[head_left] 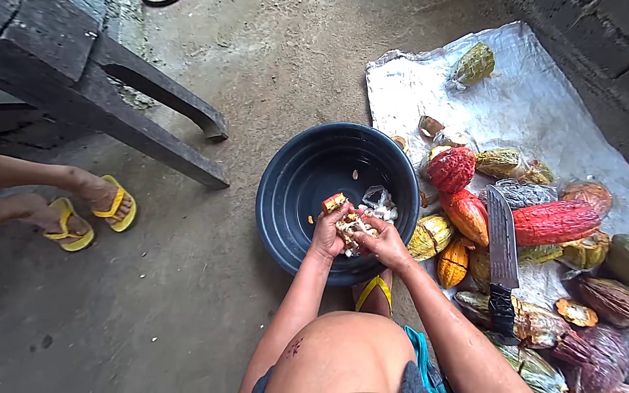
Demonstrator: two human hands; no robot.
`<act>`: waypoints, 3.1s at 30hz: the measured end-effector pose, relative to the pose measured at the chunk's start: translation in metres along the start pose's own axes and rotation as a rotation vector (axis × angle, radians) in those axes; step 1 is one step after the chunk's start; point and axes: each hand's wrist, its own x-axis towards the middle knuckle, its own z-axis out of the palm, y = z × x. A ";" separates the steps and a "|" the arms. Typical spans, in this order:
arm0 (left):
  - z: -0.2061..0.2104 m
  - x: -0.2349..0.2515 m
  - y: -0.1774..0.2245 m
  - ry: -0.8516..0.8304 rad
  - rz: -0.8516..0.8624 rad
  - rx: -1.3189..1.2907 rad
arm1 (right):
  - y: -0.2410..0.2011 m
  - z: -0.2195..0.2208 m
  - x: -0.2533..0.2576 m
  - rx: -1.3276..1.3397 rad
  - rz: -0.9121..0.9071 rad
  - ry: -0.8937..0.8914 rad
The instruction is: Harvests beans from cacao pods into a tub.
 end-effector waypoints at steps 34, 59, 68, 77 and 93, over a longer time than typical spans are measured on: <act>-0.005 -0.011 0.014 -0.279 0.259 1.138 | -0.007 -0.001 0.009 -0.262 0.085 0.110; 0.011 -0.012 0.004 -0.138 0.231 1.285 | -0.016 0.008 0.004 -0.448 0.067 0.170; 0.025 -0.018 0.004 -0.065 0.185 1.434 | -0.019 0.010 0.001 -0.462 0.092 0.216; 0.025 -0.020 0.002 -0.009 0.131 1.402 | -0.019 0.012 0.003 -0.599 0.130 0.200; -0.005 -0.009 0.030 -0.264 0.158 0.983 | -0.012 -0.023 0.002 0.017 0.064 -0.128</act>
